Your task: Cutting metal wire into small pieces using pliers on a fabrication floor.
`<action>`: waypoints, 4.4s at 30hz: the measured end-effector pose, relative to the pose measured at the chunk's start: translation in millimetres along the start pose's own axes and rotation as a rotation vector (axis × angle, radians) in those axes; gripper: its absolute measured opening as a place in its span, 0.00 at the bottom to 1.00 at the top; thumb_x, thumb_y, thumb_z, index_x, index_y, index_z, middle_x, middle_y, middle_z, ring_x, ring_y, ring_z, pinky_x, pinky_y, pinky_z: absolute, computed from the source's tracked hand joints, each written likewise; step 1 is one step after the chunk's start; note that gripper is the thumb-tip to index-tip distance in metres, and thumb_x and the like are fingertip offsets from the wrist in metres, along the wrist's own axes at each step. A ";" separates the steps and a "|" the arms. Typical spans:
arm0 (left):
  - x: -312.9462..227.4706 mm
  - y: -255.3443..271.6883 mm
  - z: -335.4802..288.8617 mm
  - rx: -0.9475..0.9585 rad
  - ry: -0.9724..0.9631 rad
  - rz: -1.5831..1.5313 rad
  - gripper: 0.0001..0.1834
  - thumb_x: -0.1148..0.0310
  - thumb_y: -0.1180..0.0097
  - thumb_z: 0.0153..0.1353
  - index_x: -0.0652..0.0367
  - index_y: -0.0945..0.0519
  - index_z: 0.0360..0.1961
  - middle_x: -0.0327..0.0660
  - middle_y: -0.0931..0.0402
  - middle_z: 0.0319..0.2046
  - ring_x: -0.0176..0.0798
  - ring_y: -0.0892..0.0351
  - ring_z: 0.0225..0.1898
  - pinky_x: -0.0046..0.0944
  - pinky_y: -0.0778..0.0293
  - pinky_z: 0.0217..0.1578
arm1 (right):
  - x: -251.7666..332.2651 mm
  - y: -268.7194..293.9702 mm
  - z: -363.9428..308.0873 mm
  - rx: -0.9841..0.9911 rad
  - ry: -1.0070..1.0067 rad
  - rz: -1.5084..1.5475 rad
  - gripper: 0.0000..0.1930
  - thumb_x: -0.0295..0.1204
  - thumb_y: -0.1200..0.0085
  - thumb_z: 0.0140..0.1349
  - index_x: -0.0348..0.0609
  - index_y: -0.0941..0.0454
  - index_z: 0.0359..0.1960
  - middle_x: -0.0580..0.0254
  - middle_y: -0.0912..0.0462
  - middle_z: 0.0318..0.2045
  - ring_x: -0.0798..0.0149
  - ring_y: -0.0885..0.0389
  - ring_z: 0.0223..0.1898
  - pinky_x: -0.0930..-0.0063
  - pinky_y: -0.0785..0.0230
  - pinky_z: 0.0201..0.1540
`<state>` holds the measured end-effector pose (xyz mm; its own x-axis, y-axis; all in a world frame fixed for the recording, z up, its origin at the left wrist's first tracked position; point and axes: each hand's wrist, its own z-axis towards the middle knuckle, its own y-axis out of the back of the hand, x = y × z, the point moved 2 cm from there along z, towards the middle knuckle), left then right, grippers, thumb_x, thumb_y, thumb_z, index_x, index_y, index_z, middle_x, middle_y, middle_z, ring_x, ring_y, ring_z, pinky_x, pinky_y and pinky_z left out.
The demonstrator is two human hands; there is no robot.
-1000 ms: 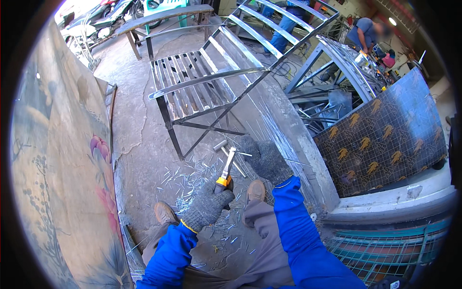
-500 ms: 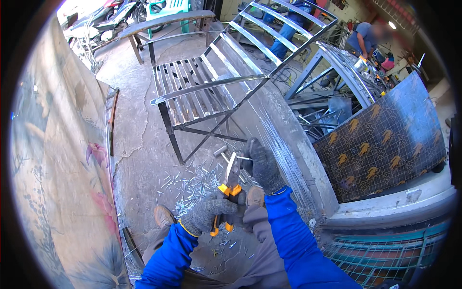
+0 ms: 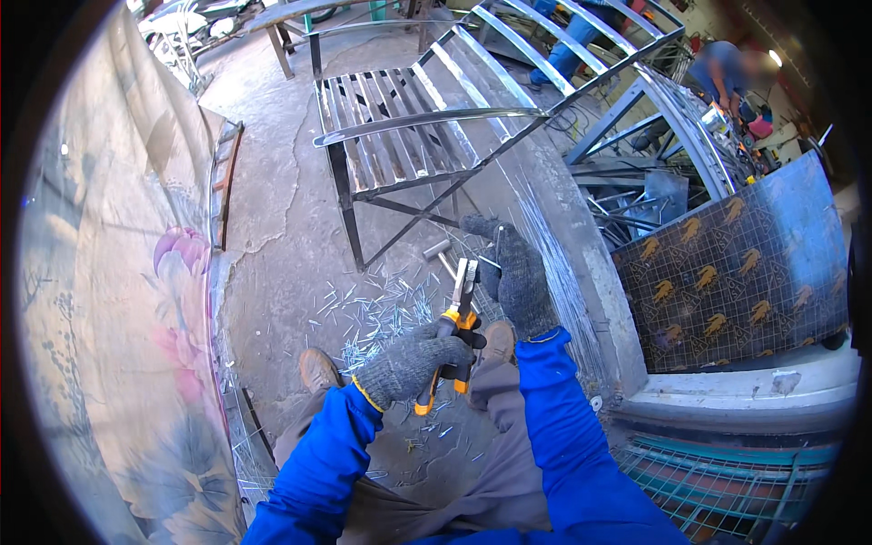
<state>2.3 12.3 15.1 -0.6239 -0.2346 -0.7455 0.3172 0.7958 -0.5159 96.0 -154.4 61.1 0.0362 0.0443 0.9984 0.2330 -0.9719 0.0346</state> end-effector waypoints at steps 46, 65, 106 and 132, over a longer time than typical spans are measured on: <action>-14.9 -3.1 -5.0 -0.214 0.044 0.291 0.14 0.70 0.42 0.55 0.68 0.22 0.41 0.41 0.21 0.28 0.32 0.21 0.28 0.33 0.23 0.33 | -9.3 -7.0 7.8 -0.038 0.018 -0.099 0.26 0.50 0.61 0.75 0.39 0.18 0.40 0.63 0.16 0.34 0.70 0.20 0.36 0.74 0.27 0.42; -27.9 2.9 -9.9 0.010 -0.125 -0.338 0.15 0.73 0.44 0.53 0.62 0.28 0.42 0.41 0.24 0.30 0.40 0.19 0.32 0.43 0.18 0.41 | -3.1 -5.8 -1.4 0.030 0.161 -0.374 0.14 0.34 0.47 0.70 0.39 0.18 0.50 0.63 0.15 0.36 0.75 0.23 0.32 0.78 0.28 0.39; -13.7 6.5 -0.1 0.080 -0.118 -0.102 0.23 0.72 0.44 0.53 0.66 0.28 0.52 0.45 0.21 0.38 0.40 0.17 0.37 0.40 0.20 0.45 | 14.2 8.4 -1.2 -0.142 0.099 -0.115 0.29 0.52 0.64 0.75 0.40 0.18 0.49 0.73 0.28 0.18 0.79 0.36 0.20 0.79 0.39 0.24; -18.8 1.3 -6.9 0.054 0.026 -0.050 0.23 0.74 0.45 0.56 0.71 0.27 0.54 0.48 0.20 0.43 0.42 0.17 0.42 0.40 0.21 0.48 | -24.2 0.4 5.4 0.042 0.016 -0.233 0.29 0.51 0.65 0.75 0.39 0.24 0.58 0.59 0.19 0.51 0.72 0.19 0.43 0.78 0.25 0.45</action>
<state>9.5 21.6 31.4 -0.6581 -0.2576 -0.7075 0.3231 0.7521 -0.5744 100.4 -154.6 36.7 -0.0387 0.2620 0.9643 0.2733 -0.9254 0.2624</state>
